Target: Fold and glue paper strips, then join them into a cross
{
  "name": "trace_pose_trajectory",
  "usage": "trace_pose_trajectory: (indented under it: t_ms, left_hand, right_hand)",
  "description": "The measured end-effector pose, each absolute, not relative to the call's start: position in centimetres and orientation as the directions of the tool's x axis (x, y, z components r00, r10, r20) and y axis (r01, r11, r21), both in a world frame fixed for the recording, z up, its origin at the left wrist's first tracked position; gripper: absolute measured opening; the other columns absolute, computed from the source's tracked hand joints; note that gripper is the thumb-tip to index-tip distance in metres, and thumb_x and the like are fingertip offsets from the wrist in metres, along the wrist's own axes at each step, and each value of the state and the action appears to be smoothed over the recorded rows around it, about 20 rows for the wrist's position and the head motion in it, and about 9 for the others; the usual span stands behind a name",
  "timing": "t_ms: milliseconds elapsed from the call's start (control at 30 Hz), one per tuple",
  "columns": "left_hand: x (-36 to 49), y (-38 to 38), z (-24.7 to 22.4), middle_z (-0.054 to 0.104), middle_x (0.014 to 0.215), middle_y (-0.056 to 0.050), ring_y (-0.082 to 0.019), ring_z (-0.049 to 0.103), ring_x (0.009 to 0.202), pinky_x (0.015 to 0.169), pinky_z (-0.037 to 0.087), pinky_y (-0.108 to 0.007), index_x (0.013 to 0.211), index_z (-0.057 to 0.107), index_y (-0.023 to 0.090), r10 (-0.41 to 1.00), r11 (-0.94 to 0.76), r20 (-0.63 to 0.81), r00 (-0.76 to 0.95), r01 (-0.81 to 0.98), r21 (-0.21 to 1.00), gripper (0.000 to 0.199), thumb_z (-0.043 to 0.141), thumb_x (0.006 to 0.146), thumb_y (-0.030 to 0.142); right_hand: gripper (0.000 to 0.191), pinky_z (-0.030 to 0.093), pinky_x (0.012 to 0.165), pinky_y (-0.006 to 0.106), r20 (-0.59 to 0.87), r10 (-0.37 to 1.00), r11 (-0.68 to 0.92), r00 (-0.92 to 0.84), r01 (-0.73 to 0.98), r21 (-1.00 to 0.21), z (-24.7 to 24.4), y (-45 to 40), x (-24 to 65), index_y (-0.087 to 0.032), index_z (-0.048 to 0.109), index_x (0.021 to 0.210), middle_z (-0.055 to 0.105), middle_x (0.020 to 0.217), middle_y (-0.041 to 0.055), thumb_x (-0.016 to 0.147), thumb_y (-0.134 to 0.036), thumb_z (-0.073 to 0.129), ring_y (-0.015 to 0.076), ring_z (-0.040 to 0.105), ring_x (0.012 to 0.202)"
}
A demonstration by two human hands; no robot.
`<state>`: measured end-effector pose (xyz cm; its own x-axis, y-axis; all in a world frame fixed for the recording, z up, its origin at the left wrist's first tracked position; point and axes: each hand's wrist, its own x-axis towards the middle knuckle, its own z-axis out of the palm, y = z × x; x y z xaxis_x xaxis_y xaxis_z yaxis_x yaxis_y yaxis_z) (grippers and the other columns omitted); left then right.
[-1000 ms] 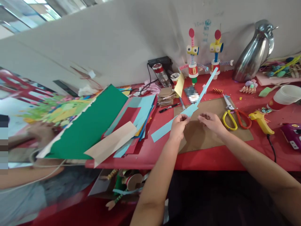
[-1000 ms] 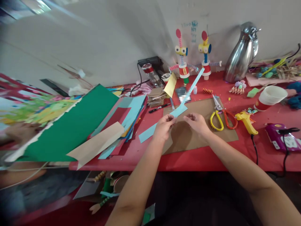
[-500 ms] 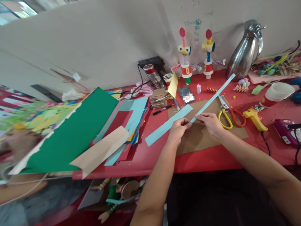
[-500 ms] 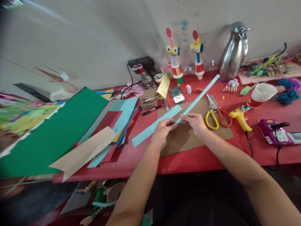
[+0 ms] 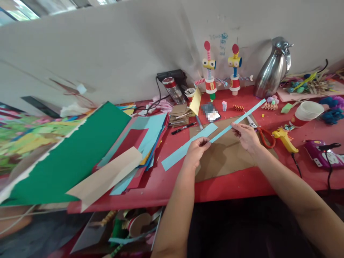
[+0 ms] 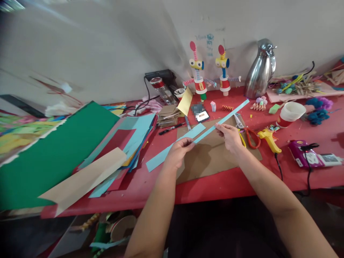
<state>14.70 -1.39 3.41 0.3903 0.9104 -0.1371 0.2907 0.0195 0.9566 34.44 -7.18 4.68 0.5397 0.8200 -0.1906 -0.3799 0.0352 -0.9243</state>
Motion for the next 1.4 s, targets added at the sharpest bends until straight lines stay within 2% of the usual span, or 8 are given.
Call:
trace_pose_trajectory:
  t_ms: [133, 200, 367, 500, 633, 900, 1267, 1400]
  left_hand:
    - [15.7, -1.7, 4.5, 0.074, 0.102, -0.005, -0.023, 0.064, 0.099, 0.091, 0.048, -0.038, 0.091, 0.073, 0.024, 0.898, -0.287, 0.110, 0.426, 0.378, 0.880, 0.016, 0.067, 0.076, 0.026]
    - [16.6, -1.8, 5.2, 0.075, 0.103, -0.005, -0.024, 0.065, 0.101, 0.091, 0.048, -0.037, 0.092, 0.074, 0.025, 0.873, -0.354, 0.155, 0.462, 0.382, 0.854, 0.016, 0.065, 0.080, 0.030]
    - [18.5, -1.7, 5.7, 0.069, 0.069, -0.001, -0.018, 0.062, 0.070, 0.069, 0.046, -0.029, 0.070, 0.067, 0.021, 0.880, -0.297, 0.080, 0.469, 0.409, 0.863, 0.019, 0.061, 0.082, 0.034]
    - [18.7, -1.5, 4.8, 0.067, 0.069, 0.000, -0.017, 0.058, 0.068, 0.067, 0.043, -0.028, 0.073, 0.067, 0.020, 0.864, -0.269, 0.045, 0.502, 0.385, 0.883, 0.018, 0.059, 0.081, 0.035]
    - [18.2, -1.3, 4.3, 0.059, 0.061, 0.002, -0.016, 0.052, 0.061, 0.061, 0.038, -0.027, 0.068, 0.062, 0.022, 0.865, -0.282, 0.026, 0.501, 0.441, 0.852, 0.017, 0.058, 0.080, 0.033]
    - [16.8, -1.0, 5.0, 0.060, 0.060, 0.002, -0.018, 0.056, 0.064, 0.064, 0.038, -0.028, 0.065, 0.061, 0.024, 0.853, -0.329, 0.000, 0.522, 0.538, 0.776, 0.017, 0.057, 0.082, 0.026]
    - [14.9, 0.1, 5.8, 0.063, 0.062, 0.002, -0.018, 0.058, 0.065, 0.066, 0.040, -0.029, 0.064, 0.061, 0.024, 0.858, -0.336, 0.028, 0.512, 0.519, 0.786, 0.016, 0.059, 0.079, 0.022]
    - [14.2, 1.1, 5.2, 0.064, 0.063, 0.001, -0.018, 0.057, 0.065, 0.066, 0.039, -0.029, 0.065, 0.062, 0.023, 0.914, -0.288, 0.063, 0.402, 0.532, 0.796, 0.013, 0.060, 0.077, 0.023]
  right_hand:
    - [0.045, 0.041, 0.057, 0.026, -0.186, 0.822, 0.041, 0.539, -0.382, -0.923, 4.7, -7.3, 33.7, -0.021, 0.066, 0.058, 0.060, 0.057, -0.0025, 0.041, -0.055, 0.089, 0.0102, 0.052, 0.057]
    - [0.045, 0.041, 0.058, 0.027, -0.183, 0.833, 0.035, 0.521, -0.380, -0.924, 4.7, -7.4, 32.8, -0.021, 0.067, 0.059, 0.061, 0.057, -0.0020, 0.041, -0.056, 0.089, 0.0108, 0.053, 0.057]
    - [0.043, 0.041, 0.059, 0.027, -0.170, 0.860, 0.027, 0.481, -0.376, -0.926, 4.7, -7.8, 30.9, -0.019, 0.069, 0.059, 0.062, 0.057, -0.0016, 0.043, -0.053, 0.089, 0.0108, 0.053, 0.057]
    - [0.040, 0.038, 0.058, 0.026, -0.156, 0.871, 0.030, 0.467, -0.367, -0.930, 4.5, -8.0, 30.6, -0.018, 0.068, 0.056, 0.060, 0.055, -0.0027, 0.044, -0.051, 0.089, 0.0093, 0.049, 0.055]
    - [0.038, 0.034, 0.055, 0.027, -0.160, 0.865, 0.022, 0.475, -0.355, -0.935, 4.4, -7.8, 31.0, -0.018, 0.066, 0.050, 0.056, 0.049, -0.0035, 0.043, -0.047, 0.089, 0.0090, 0.044, 0.053]
    - [0.038, 0.035, 0.053, 0.027, -0.178, 0.798, 0.047, 0.576, -0.353, -0.934, 4.1, -7.0, 34.0, -0.019, 0.065, 0.053, 0.059, 0.053, -0.0020, 0.045, -0.047, 0.090, 0.0093, 0.048, 0.052]
    - [0.028, 0.041, 0.052, 0.022, -0.081, 0.659, 0.285, 0.748, -0.348, -0.893, 5.2, -6.6, 38.6, -0.022, 0.067, 0.068, 0.062, 0.061, -0.0046, 0.054, -0.035, 0.087, 0.0084, 0.053, 0.057]
    - [0.032, 0.034, 0.044, 0.021, -0.049, 0.538, 0.391, 0.841, -0.301, -0.870, 6.2, -6.9, 39.7, -0.022, 0.059, 0.061, 0.056, 0.056, -0.0066, 0.060, -0.039, 0.086, 0.0058, 0.045, 0.049]
